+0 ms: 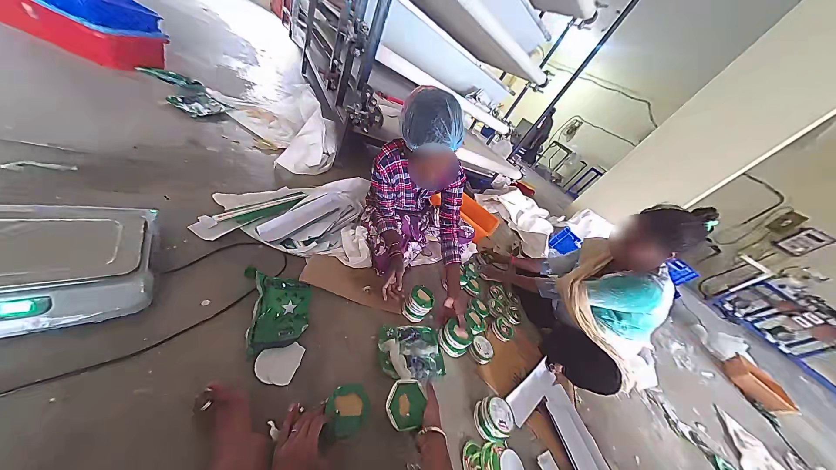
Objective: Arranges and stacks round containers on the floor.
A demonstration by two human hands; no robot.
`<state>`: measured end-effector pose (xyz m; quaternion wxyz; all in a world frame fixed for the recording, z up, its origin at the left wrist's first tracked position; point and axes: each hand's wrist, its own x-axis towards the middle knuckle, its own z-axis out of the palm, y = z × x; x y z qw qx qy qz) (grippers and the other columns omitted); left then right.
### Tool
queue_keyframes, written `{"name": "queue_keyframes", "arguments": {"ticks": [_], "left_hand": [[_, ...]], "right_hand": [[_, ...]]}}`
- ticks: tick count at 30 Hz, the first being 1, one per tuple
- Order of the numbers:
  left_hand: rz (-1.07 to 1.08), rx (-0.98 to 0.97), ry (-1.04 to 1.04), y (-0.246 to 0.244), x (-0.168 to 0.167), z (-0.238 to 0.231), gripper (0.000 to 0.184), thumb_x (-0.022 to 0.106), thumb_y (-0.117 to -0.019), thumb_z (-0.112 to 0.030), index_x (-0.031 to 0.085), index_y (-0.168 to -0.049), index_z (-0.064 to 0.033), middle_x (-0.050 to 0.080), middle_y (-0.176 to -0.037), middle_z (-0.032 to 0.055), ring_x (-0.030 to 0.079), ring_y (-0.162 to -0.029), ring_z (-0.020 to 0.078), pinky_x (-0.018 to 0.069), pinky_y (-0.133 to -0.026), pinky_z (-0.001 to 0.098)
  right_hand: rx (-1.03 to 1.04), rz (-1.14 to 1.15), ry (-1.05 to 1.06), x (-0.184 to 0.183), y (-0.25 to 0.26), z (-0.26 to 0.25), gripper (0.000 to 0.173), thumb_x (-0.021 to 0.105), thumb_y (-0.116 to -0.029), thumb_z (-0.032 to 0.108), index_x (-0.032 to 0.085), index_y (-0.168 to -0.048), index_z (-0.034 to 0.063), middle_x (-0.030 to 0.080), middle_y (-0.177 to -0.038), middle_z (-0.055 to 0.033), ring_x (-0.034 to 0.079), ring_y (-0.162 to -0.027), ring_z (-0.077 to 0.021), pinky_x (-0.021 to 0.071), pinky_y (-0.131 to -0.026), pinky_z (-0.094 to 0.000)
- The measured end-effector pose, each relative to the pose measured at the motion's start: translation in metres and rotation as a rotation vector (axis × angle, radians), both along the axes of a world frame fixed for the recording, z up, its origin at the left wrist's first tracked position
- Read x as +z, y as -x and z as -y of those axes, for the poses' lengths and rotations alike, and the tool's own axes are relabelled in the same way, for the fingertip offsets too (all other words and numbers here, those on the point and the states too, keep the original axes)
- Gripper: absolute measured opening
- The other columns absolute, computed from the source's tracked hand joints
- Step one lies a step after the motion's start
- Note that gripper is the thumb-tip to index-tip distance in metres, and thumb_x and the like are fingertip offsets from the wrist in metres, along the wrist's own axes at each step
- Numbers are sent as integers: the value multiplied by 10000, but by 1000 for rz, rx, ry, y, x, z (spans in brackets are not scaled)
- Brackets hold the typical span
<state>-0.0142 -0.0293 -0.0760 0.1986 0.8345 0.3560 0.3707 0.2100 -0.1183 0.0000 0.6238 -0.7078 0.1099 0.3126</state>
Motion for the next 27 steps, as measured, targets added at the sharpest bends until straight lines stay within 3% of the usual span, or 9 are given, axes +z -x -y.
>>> {"name": "queue_keyframes", "arguments": {"ticks": [3, 5, 7, 10, 13, 19, 22, 24, 27], "left_hand": [[-18, -5, 25, -2, 2, 0, 578, 735, -761, -516, 762, -1030, -5, 747, -1143, 189, 694, -1130, 409, 356, -1141, 623], [-25, -7, 22, -1, 3, 0, 573, 751, -751, -499, 761, -1027, 3, 746, -1145, 195, 692, -1136, 414, 360, -1140, 623], [-32, -6, 24, 0, 5, 0, 560, 770, -744, -480, 762, -1021, 6, 748, -1135, 199, 694, -1132, 416, 358, -1138, 623], [-39, -29, 48, 2, 7, -1, 541, 782, -748, -434, 757, -1038, 22, 737, -1154, 221, 682, -1145, 438, 351, -1132, 646], [-47, -46, 91, 3, 10, 0, 525, 797, -754, -418, 755, -1049, 15, 734, -1171, 215, 677, -1157, 430, 324, -1152, 640], [-82, -32, 124, 1, 9, -1, 523, 811, -750, -451, 761, -1033, -14, 735, -1179, 203, 667, -1173, 434, 358, -1124, 646], [-94, -25, 111, 1, 8, -3, 513, 827, -746, -458, 760, -1021, -30, 739, -1169, 192, 671, -1170, 414, 353, -1143, 608], [-101, -28, 95, 1, 6, -2, 506, 820, -745, -466, 758, -1005, -36, 742, -1161, 191, 678, -1161, 399, 350, -1149, 590], [-99, -27, 83, 0, 5, -2, 501, 795, -764, -484, 754, -999, -43, 742, -1158, 187, 680, -1153, 394, 346, -1154, 574]], "right_hand": [[337, 142, 405, -17, -5, 4, 620, 317, -1122, 419, 485, -1450, -79, 492, -1487, -302, 454, -1411, -404, 339, -1158, -574], [510, 270, 693, -25, -11, 2, 579, 409, -1101, 420, 568, -1379, -62, 607, -1357, -297, 560, -1305, -423, 402, -1099, -590], [440, 341, 853, -26, -11, -1, 619, 529, -1049, 455, 479, -1475, 8, 656, -1298, -268, 634, -1218, -416, 484, -1017, -590], [251, 583, 820, -7, -26, -12, 784, 702, -962, 371, 350, -1556, 0, 549, -1419, -309, 568, -1282, -468, 472, -1035, -605], [148, 734, 787, 19, -74, -30, 897, 826, -858, 351, 371, -1538, -15, 449, -1493, -343, 465, -1363, -514, 422, -1085, -613], [189, 744, 1022, 33, -179, -64, 1154, 872, -745, 534, 278, -1590, 21, 355, -1595, -277, 379, -1459, -448, 371, -1114, -622], [335, 669, 1118, 33, -201, -79, 1193, 864, -740, 562, 216, -1612, 69, 500, -1487, -271, 550, -1320, -427, 476, -1027, -587], [419, 642, 1153, 34, -204, -80, 1195, 849, -760, 547, 170, -1618, 67, 548, -1431, -275, 591, -1267, -428, 502, -992, -583], [340, 604, 977, 39, -212, -65, 1176, 879, -774, 446, 155, -1594, 15, 604, -1332, -312, 634, -1197, -446, 508, -988, -589]]}}
